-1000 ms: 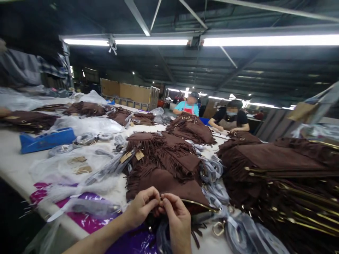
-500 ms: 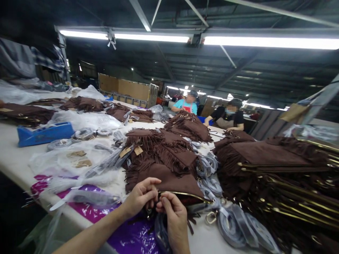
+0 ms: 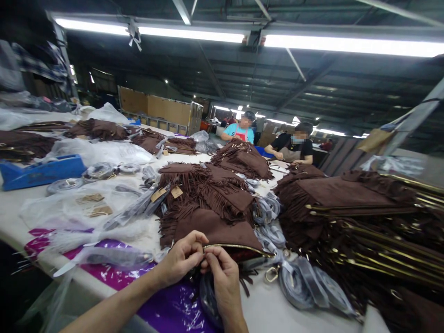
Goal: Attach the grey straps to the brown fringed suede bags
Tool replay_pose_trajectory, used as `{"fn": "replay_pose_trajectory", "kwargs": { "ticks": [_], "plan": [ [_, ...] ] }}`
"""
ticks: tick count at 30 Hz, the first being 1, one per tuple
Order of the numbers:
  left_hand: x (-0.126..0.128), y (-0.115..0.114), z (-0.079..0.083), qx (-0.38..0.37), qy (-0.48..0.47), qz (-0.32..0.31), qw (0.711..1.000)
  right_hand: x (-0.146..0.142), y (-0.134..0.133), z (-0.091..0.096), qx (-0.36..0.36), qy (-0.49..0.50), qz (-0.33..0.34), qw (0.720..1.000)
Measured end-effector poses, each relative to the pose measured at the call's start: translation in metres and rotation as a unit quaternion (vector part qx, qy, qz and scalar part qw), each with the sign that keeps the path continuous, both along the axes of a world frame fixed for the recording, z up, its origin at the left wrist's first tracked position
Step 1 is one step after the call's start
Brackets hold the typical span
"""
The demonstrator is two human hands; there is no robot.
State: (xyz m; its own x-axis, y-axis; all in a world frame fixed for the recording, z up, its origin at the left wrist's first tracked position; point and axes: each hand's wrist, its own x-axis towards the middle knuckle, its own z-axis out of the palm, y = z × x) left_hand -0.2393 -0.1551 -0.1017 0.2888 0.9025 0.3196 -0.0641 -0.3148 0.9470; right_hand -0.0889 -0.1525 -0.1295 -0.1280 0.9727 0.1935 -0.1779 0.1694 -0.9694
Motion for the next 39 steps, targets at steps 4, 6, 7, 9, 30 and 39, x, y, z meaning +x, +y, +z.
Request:
{"fn": "replay_pose_trajectory", "kwargs": {
  "ticks": [4, 6, 7, 9, 30, 39],
  "plan": [
    [0.000, 0.001, -0.001, 0.012, 0.015, 0.007, 1.000, 0.000, -0.001, 0.001, 0.007, -0.015, 0.007, 1.000],
    [0.000, 0.001, -0.001, 0.010, 0.016, 0.008, 1.000, 0.000, -0.001, 0.001, 0.004, -0.019, 0.006, 1.000],
    [0.000, 0.001, -0.002, 0.007, 0.017, 0.009, 1.000, 0.000, -0.001, 0.001, -0.001, -0.016, 0.003, 1.000],
    [0.000, 0.001, -0.002, 0.002, 0.021, 0.013, 1.000, 0.000, 0.000, 0.001, -0.013, -0.004, -0.005, 1.000],
    [0.001, 0.004, -0.015, 0.009, 0.031, 0.032, 0.999, -0.001, -0.001, -0.002, 0.231, -0.175, -0.044, 0.956],
    [0.002, 0.012, -0.023, -0.006, 0.023, 0.042, 0.999, -0.003, 0.002, -0.003, 0.159, -0.166, -0.058, 0.971]
  ]
}}
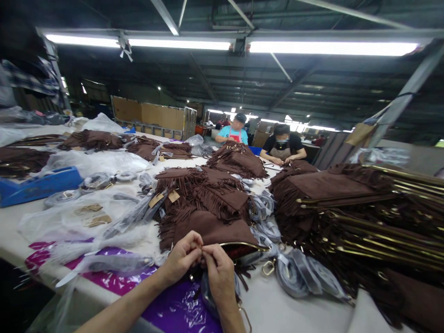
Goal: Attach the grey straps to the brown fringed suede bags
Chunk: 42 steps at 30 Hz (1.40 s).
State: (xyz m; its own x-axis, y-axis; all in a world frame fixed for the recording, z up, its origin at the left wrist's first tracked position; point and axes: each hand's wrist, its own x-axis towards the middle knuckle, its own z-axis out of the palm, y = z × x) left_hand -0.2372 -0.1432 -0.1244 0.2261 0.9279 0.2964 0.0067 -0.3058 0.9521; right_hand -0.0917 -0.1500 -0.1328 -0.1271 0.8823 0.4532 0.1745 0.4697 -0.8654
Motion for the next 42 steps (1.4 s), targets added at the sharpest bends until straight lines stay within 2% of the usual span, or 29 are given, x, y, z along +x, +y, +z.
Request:
{"fn": "replay_pose_trajectory", "kwargs": {
  "ticks": [4, 11, 15, 20, 23, 28, 33, 38, 42],
  "plan": [
    [0.000, 0.000, 0.000, 0.020, 0.009, 0.004, 1.000, 0.001, 0.001, -0.007, -0.054, 0.059, -0.007, 0.997],
    [-0.002, -0.013, 0.006, 0.093, 0.081, 0.015, 0.992, 0.001, -0.001, 0.000, -0.007, 0.021, -0.013, 1.000],
    [-0.001, -0.015, 0.005, 0.108, 0.099, 0.047, 0.988, 0.005, -0.006, 0.002, 0.014, -0.003, -0.014, 1.000],
    [-0.002, -0.013, 0.004, 0.112, 0.113, 0.045, 0.986, 0.018, -0.014, 0.006, -0.015, 0.000, -0.045, 0.999],
    [-0.002, -0.014, 0.005, 0.115, 0.115, 0.035, 0.986, 0.019, -0.012, 0.014, -0.022, -0.020, -0.031, 0.999],
    [-0.003, -0.014, 0.007, 0.108, 0.111, 0.031, 0.987, 0.007, -0.006, 0.022, 0.003, -0.046, -0.018, 0.999],
    [-0.003, -0.015, 0.010, 0.111, 0.114, 0.032, 0.987, 0.001, -0.009, 0.020, 0.025, -0.072, -0.018, 0.997],
    [-0.002, -0.014, 0.008, 0.106, 0.115, 0.029, 0.987, -0.002, -0.006, 0.017, 0.076, -0.103, -0.025, 0.991],
    [0.000, -0.013, 0.006, 0.111, 0.118, 0.032, 0.986, -0.002, -0.010, 0.023, 0.101, -0.122, -0.038, 0.987]
  ]
}}
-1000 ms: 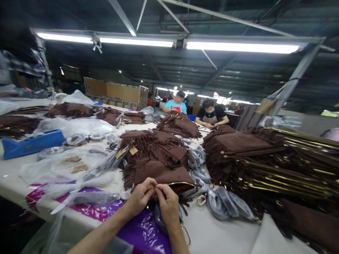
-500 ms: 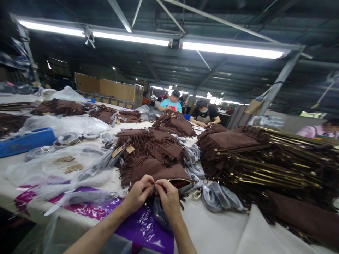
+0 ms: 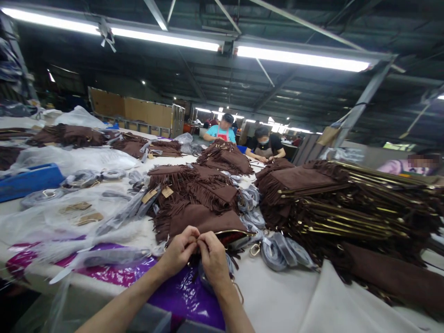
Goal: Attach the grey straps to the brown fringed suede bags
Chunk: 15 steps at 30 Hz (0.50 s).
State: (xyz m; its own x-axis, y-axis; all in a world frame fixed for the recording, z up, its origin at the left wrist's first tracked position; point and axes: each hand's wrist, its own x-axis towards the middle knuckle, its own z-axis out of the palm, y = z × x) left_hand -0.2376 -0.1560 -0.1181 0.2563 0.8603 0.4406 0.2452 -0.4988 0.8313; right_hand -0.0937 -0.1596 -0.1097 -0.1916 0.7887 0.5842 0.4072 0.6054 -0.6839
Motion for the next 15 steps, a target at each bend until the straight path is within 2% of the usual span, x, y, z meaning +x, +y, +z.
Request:
{"fn": "replay_pose_trajectory", "kwargs": {
  "ticks": [2, 4, 7, 9, 12, 15],
  "plan": [
    [-0.003, -0.001, 0.001, 0.020, 0.010, 0.012, 1.000, 0.010, -0.012, 0.003, 0.010, -0.019, -0.014, 1.000],
    [-0.012, -0.005, 0.003, 0.069, 0.053, 0.045, 0.995, 0.029, -0.029, -0.001, 0.029, -0.091, -0.057, 0.994],
    [-0.031, -0.010, 0.005, 0.133, 0.195, 0.114, 0.965, 0.063, -0.054, -0.026, 0.071, -0.273, -0.124, 0.951],
    [-0.043, -0.009, 0.005, 0.119, 0.276, 0.137, 0.944, 0.079, -0.064, -0.050, 0.091, -0.339, -0.121, 0.929],
    [-0.052, -0.002, 0.008, 0.082, 0.316, 0.145, 0.934, 0.087, -0.067, -0.073, 0.093, -0.345, -0.125, 0.926],
    [-0.050, 0.007, 0.018, 0.095, 0.304, 0.169, 0.933, 0.082, -0.067, -0.067, 0.100, -0.327, -0.119, 0.932]
  ]
}}
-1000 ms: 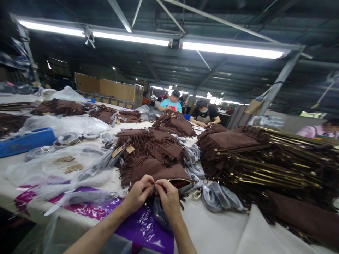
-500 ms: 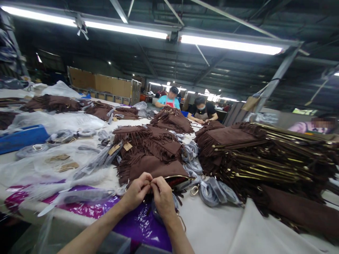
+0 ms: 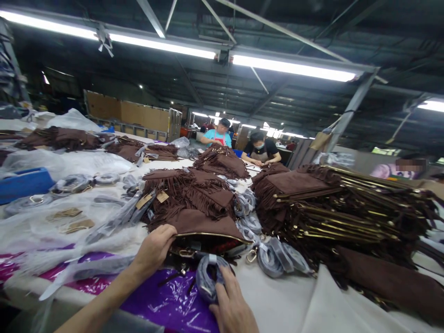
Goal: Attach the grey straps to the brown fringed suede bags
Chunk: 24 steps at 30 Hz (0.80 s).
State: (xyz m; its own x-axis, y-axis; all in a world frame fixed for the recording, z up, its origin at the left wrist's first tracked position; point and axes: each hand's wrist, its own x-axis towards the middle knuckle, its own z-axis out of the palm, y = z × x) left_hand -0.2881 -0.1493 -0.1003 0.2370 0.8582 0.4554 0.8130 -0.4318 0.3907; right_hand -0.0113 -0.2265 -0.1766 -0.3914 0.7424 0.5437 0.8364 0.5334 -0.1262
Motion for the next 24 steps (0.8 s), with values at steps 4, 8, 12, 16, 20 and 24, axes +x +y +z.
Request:
{"fn": "replay_pose_trajectory", "kwargs": {
  "ticks": [4, 8, 12, 16, 20, 24],
  "plan": [
    [0.006, 0.001, 0.016, 0.048, -0.029, -0.005, 0.998, -0.005, 0.006, 0.036, 0.012, -0.025, 0.079, 0.997],
    [0.010, -0.008, 0.021, 0.069, -0.042, -0.032, 0.996, -0.017, 0.053, 0.059, -0.021, 0.004, 0.024, 0.999],
    [0.011, -0.017, 0.016, 0.034, -0.032, -0.045, 0.998, -0.037, 0.108, 0.046, -0.025, 0.037, -0.059, 0.997],
    [-0.002, -0.023, 0.006, -0.090, 0.027, -0.091, 0.991, -0.041, 0.104, 0.025, -0.024, 0.035, -0.044, 0.998],
    [-0.030, -0.029, 0.006, -0.130, -0.038, -0.156, 0.978, -0.006, 0.061, 0.021, -0.033, 0.052, 0.031, 0.998],
    [-0.053, -0.036, 0.013, -0.145, -0.051, -0.082, 0.985, 0.028, 0.030, 0.031, -0.033, 0.130, 0.084, 0.987]
  ]
}}
